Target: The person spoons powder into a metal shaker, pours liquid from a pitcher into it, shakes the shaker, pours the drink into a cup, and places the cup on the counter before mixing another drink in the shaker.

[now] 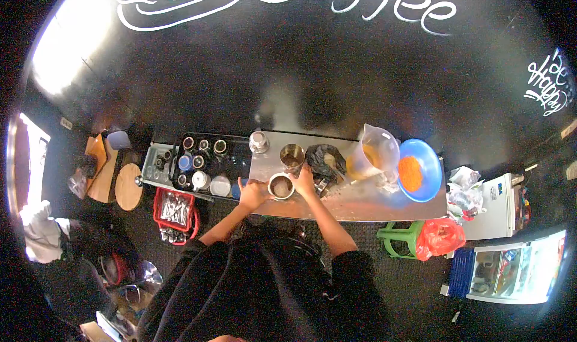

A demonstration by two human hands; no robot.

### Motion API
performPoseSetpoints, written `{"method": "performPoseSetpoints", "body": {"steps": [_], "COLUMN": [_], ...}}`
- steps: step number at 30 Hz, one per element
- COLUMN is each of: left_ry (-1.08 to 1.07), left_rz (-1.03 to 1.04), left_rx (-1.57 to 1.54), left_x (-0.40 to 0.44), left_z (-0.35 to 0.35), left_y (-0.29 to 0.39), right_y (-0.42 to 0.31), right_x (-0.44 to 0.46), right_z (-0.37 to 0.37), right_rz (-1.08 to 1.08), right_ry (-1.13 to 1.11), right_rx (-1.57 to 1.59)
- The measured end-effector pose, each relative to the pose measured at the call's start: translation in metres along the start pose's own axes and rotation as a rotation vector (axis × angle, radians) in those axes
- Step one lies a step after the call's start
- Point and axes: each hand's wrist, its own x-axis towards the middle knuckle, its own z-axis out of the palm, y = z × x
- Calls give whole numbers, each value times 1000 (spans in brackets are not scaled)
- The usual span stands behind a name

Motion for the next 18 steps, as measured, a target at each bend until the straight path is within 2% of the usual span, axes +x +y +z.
{"method": "performPoseSetpoints", "body": {"steps": [2,3,4,5,6,8,9,11,14,17,18], "left_ry": [-79,-81,-32,19,16,1,-2,-141,-154,-111,-111], "left_rz": [-10,-7,-16,-26,-24,-95,-93,-343,-425,-339,-338], "left_rx": [-190,-190,-482,-773,-773,-1085,-1084,-1178,-1301,-1256,-1256], "left_x": [2,4,7,9,12,14,14,14,15,13,14], "left_z": [3,5,17,26,36,42,45,42,41,38,36], "left_y": [-5,-9,-17,-22,-24,-22,-21,-15,-9,-7,-5], "right_y": [-10,-12,-14,-17,-19,-13,-5,-5,-3,11,16], "right_x": [-15,-22,-29,-38,-41,-47,-49,-51,-57,-62,-63], "right_z": [-15,-20,-25,-24,-26,-26,-18,-18,-18,-11,-7], "right_rz": [-1,-20,-40,-34,-31,14,-30,-64,-93,-84,-147], "right_ry": [21,-52,-126,-52,-50,-248,-182,-156,-135,-145,-116], "right_rx": [32,-1,-33,-21,-21,-102,-103,-122,-138,-134,-100]}}
